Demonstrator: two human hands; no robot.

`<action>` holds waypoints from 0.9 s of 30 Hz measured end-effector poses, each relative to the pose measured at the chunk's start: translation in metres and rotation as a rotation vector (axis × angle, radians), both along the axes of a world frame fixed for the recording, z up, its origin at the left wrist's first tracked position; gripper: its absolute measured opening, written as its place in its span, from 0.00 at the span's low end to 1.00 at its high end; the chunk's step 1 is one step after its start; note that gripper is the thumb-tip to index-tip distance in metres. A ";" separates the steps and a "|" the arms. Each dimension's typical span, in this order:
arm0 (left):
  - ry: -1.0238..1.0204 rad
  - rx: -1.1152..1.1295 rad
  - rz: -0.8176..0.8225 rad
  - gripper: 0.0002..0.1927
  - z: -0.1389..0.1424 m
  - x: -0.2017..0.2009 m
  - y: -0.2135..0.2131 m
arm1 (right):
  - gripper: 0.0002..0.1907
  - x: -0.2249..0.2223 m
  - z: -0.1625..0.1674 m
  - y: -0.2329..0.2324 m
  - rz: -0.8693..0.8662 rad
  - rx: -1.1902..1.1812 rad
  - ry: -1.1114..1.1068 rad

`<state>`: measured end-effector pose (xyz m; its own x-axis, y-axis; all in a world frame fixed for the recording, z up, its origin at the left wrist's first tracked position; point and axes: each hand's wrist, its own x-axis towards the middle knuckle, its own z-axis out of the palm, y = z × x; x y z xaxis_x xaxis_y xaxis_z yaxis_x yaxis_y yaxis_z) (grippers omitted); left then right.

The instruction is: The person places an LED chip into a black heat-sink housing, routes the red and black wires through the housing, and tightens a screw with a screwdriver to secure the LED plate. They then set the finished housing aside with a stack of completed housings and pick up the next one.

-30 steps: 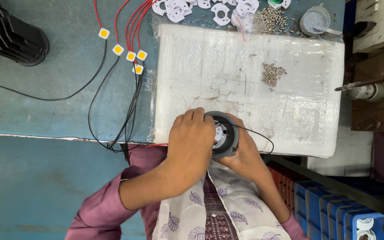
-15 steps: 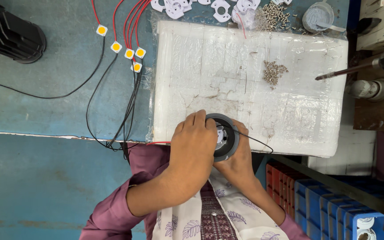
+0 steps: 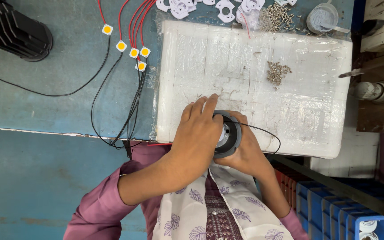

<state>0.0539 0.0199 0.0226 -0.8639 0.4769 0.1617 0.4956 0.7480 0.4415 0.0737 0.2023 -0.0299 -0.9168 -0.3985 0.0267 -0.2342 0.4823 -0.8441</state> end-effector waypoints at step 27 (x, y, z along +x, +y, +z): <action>0.017 -0.029 -0.181 0.21 0.007 -0.016 -0.006 | 0.52 -0.006 -0.007 0.009 0.026 -0.002 -0.122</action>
<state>0.0375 0.0142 0.0295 -0.7609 0.6292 0.1588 0.6303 0.6584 0.4114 0.0682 0.2110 -0.0368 -0.9025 -0.4225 -0.0839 -0.1420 0.4757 -0.8681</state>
